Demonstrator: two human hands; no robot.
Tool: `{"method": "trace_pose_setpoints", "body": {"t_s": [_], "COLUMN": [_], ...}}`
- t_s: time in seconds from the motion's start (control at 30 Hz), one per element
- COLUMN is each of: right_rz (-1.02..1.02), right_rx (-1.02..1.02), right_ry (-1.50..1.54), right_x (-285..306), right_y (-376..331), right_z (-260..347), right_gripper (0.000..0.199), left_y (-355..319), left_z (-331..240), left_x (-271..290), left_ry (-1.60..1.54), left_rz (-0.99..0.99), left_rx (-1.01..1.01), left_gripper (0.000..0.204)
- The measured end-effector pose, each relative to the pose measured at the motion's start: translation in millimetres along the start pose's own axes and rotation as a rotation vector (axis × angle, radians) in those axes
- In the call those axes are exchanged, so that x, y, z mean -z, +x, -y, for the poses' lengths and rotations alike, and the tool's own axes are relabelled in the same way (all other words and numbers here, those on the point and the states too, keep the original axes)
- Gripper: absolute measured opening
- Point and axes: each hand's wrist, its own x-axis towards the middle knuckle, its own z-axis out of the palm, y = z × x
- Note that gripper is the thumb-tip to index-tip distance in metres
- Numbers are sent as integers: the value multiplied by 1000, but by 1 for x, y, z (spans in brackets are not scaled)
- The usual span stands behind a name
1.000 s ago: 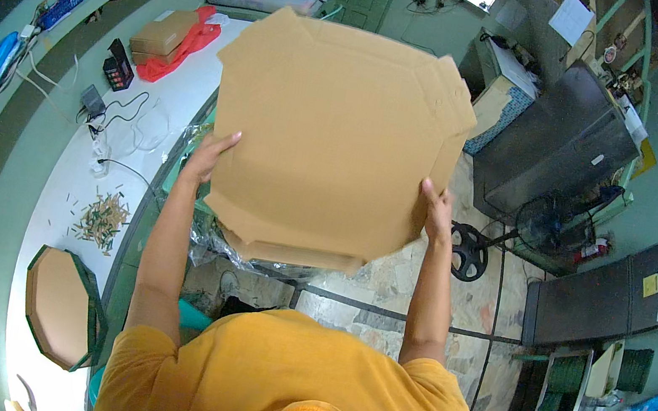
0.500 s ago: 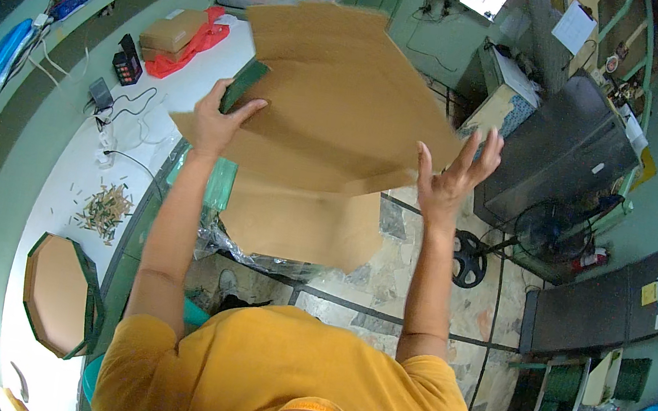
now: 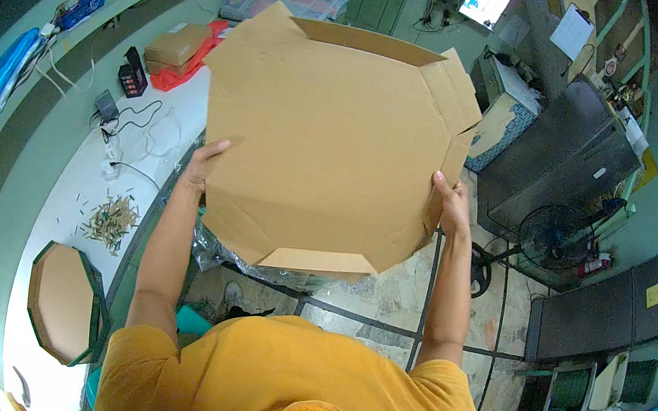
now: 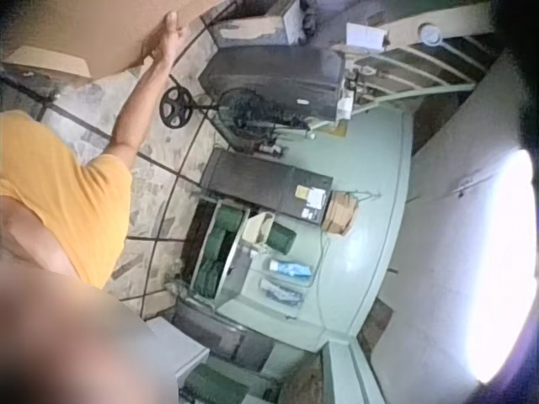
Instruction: The person assembles octagonal cardboard boxes by folding the side flaps and tucking them into slots to form the box walls. They repeat this process for multiple boxes, stacking the finished units on the table.
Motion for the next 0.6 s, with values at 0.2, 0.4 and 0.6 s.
{"method": "trace_pose_setpoints", "body": {"t_s": [0.2, 0.4, 0.6], "right_rz": [-248, -268, 507], "right_rx": [399, 274, 38], "right_ry": [-593, -1090, -1512], "right_x": [-42, -46, -35], "right_y": [7, 11, -29], "right_z": [-42, -71, -169], "right_gripper": [72, 73, 69], "left_y": [27, 28, 33], "left_z": [54, 115, 207], "left_x": [-78, -68, 19], "left_ry": [522, 302, 291], "left_rz": [-284, -495, -779], "left_rx": [-607, -362, -26], "left_gripper": [55, 61, 77]}}
